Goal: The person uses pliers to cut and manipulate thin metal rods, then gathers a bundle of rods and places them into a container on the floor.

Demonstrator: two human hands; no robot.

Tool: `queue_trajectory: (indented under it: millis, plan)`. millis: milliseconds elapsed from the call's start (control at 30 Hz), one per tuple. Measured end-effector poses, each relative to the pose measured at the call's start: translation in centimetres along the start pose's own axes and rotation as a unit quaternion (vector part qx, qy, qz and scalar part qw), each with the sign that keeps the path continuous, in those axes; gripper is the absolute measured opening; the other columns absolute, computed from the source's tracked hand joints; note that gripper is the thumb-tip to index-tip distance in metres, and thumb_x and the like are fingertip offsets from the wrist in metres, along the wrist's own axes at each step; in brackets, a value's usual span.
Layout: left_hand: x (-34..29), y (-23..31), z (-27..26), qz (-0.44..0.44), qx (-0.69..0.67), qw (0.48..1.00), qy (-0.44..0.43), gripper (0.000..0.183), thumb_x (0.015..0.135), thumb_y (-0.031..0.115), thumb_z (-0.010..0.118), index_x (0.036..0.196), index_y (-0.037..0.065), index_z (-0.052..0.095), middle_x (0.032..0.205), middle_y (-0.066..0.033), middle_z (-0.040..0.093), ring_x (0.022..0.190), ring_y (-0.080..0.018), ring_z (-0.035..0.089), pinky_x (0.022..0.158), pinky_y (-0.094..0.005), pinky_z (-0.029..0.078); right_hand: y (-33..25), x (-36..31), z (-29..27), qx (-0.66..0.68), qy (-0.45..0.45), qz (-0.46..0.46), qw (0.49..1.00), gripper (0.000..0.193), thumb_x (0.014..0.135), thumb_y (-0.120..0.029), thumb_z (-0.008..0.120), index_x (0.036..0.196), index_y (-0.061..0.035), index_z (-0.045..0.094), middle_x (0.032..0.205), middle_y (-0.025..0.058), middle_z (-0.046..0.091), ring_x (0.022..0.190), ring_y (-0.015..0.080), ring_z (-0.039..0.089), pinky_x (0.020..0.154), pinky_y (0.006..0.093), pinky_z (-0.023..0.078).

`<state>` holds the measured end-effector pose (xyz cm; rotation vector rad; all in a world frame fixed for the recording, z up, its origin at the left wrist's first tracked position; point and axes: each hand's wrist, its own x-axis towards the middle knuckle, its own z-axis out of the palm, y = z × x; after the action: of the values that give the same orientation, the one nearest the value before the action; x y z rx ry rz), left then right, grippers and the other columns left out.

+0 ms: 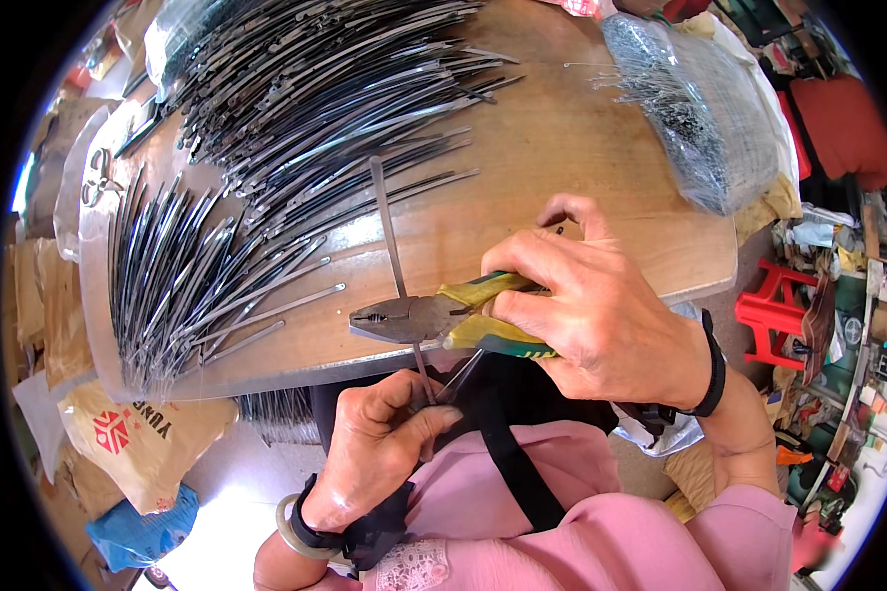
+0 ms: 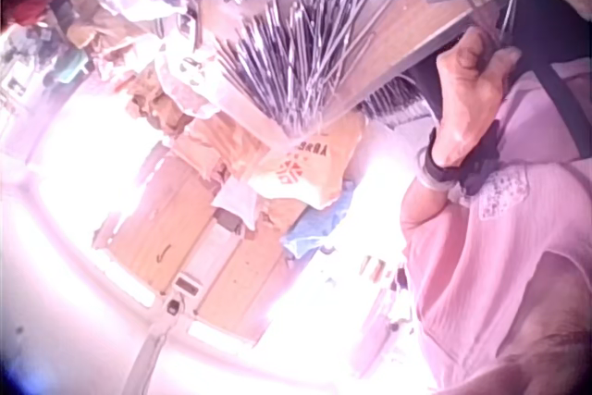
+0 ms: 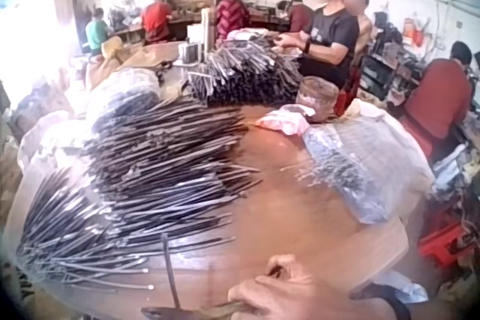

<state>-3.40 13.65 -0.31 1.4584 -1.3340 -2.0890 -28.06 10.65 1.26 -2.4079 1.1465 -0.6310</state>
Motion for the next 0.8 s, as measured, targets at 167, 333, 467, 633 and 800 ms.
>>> queue_trajectory:
  millis: [167,333,467,633,800]
  plan:
    - [-1.1,0.2,0.2,0.04,-0.033,0.998,0.041,0.037,0.085,-0.012,0.063,0.121,-0.005,0.062,0.083,-0.0077,0.069,0.061,-0.0084,0.06,0.054,-0.0206,0.047,-0.1,-0.4,0.8,0.019,-0.003,0.015,1.0,0.028,0.059,-0.005,0.068,0.085,0.0015,0.064,0.101,0.0125,0.058,0.085,0.0284,0.059,0.088,0.0479,0.035]
    - [-1.2,2.3,-2.8,-0.059,-0.066,0.994,-0.058,0.043,0.087,-0.015,0.056,0.128,-0.002,0.062,0.093,-0.006,0.07,0.077,-0.0096,0.063,0.069,-0.0212,0.05,-0.4,-0.5,0.6,0.018,0.024,0.011,0.999,0.027,0.058,-0.005,0.068,0.084,0.0018,0.065,0.101,0.0123,0.058,0.083,0.0274,0.057,0.086,0.0467,0.036]
    - [0.6,3.2,-3.1,0.014,-0.047,0.996,-0.081,0.03,0.086,-0.004,0.064,0.116,-0.003,0.067,0.091,-0.0084,0.07,0.084,-0.0145,0.064,0.074,-0.029,0.051,-1.7,0.0,-0.1,0.022,0.034,-0.003,0.999,0.026,0.057,-0.006,0.067,0.083,-0.0004,0.066,0.101,0.0113,0.058,0.085,0.0259,0.057,0.085,0.0471,0.036]
    - [1.4,4.7,-0.6,-0.115,-0.093,0.984,-0.103,0.016,0.094,0.015,0.062,0.1,0.001,0.066,0.073,-0.0048,0.062,0.061,-0.0129,0.055,0.057,-0.031,0.044,-2.2,-0.1,0.1,0.015,0.038,-0.002,0.999,0.025,0.056,-0.006,0.067,0.08,-0.0026,0.065,0.102,0.0095,0.059,0.089,0.0258,0.058,0.085,0.0482,0.036]
    - [1.0,1.5,1.0,-0.073,-0.404,0.911,-0.048,0.018,0.098,0.015,0.06,0.098,-0.002,0.059,0.064,-0.0034,0.051,0.046,-0.0102,0.04,0.043,-0.0244,0.029,-1.9,-1.2,-1.2,-0.078,0.089,0.039,0.992,0.022,0.056,-0.006,0.068,0.077,-0.0027,0.063,0.103,0.0095,0.059,0.093,0.0278,0.058,0.086,0.0516,0.035]
